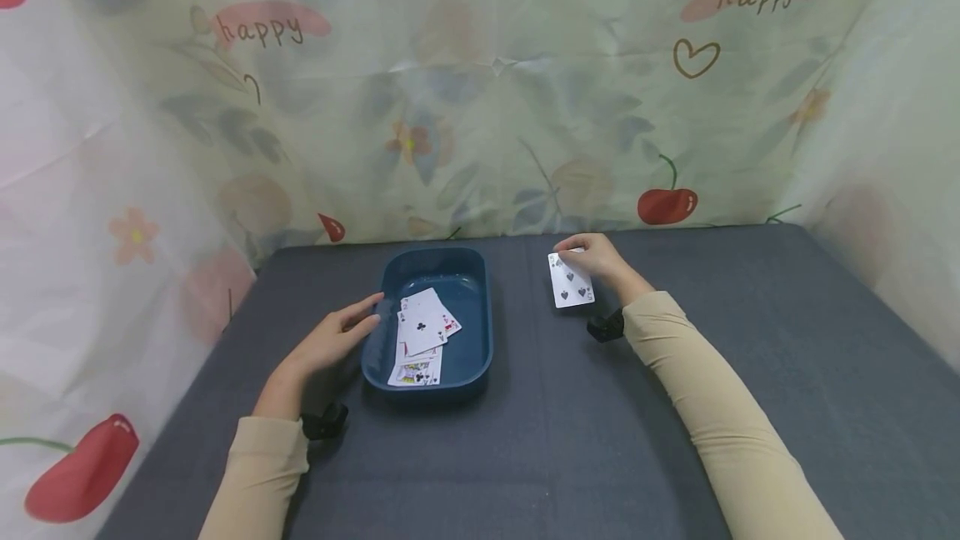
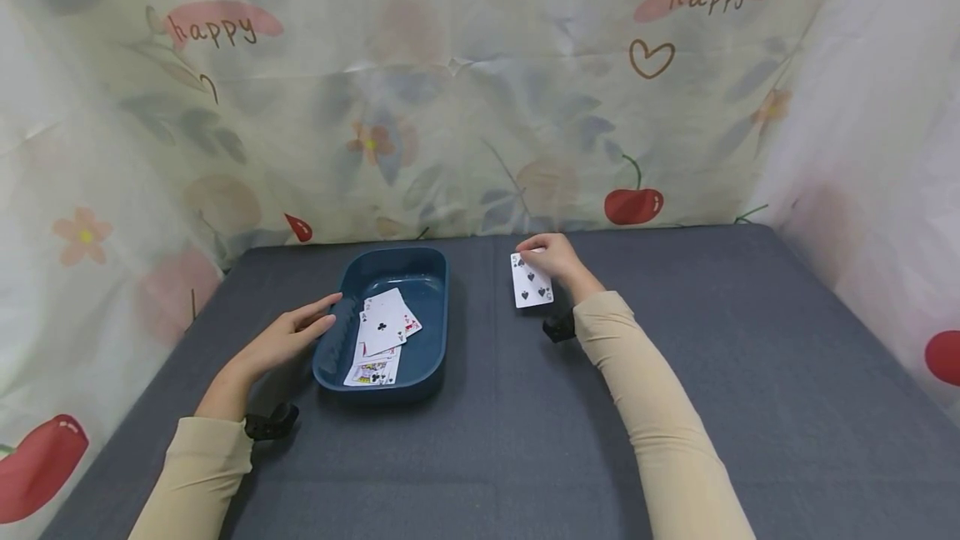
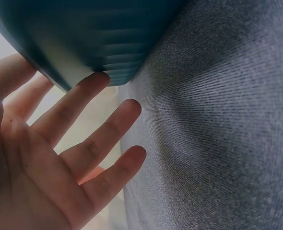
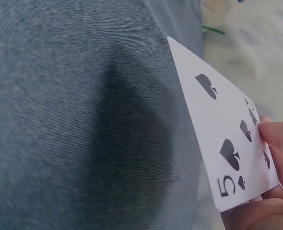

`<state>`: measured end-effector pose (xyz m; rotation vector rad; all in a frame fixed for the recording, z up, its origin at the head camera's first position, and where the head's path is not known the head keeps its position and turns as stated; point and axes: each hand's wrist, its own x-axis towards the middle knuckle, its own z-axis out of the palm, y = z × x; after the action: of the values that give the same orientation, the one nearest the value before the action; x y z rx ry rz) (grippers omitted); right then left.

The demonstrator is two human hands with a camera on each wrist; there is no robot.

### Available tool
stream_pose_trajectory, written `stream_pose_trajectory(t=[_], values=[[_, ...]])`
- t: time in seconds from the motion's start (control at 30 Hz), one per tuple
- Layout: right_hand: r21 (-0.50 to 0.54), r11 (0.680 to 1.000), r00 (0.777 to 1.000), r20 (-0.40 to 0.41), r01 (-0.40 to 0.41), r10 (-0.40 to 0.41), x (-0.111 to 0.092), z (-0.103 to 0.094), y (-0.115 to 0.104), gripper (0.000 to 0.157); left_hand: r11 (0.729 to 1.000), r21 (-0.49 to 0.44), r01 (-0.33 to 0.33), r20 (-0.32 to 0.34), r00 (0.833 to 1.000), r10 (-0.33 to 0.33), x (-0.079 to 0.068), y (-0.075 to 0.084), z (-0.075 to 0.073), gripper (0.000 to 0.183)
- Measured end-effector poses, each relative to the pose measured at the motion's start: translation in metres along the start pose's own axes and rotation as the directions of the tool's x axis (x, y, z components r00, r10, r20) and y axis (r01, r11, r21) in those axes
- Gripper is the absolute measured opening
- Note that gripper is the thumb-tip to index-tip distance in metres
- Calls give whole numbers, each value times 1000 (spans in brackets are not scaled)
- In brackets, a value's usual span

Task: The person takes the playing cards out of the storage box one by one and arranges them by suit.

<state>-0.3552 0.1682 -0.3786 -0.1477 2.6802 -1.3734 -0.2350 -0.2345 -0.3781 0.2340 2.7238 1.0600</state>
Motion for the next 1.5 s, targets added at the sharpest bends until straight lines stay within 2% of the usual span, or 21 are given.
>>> stream_pose_trajectory(t=[0.33, 0.57, 1.0, 1.2, 1.27, 1.33, 1.5], values=[[7, 999, 999, 14, -32, 32, 5, 13, 8, 30, 1000, -20, 3, -8, 1000, -3, 1, -4, 1, 58], [37, 999, 1000, 31, -1, 0, 10, 19, 17, 30, 1000, -12, 14, -7, 1000, -15, 0, -3, 1, 57], [71, 997, 999, 5, 36, -37, 12, 31, 16, 28, 1000, -21, 19, -4, 1000, -19, 1, -4, 1, 58], [30, 1000, 1000, -3, -4, 4, 16, 34, 11, 29, 1000, -18, 17, -2, 1000, -17, 1, -5, 1, 58], [22, 1000, 1000, -22, -13, 14, 23, 36, 15, 30, 1000, -18, 19, -1, 1000, -19, 1, -5, 1, 58], [58, 998, 999, -32, 23, -21, 27, 39, 21, 27, 1000, -19, 20, -1, 1000, -20, 1, -5, 1, 58], [143, 982, 990, -94, 122, -109, 104, 54, 99, 18, 999, -27, 18, -2, 1000, -18, 0, -4, 1, 57]])
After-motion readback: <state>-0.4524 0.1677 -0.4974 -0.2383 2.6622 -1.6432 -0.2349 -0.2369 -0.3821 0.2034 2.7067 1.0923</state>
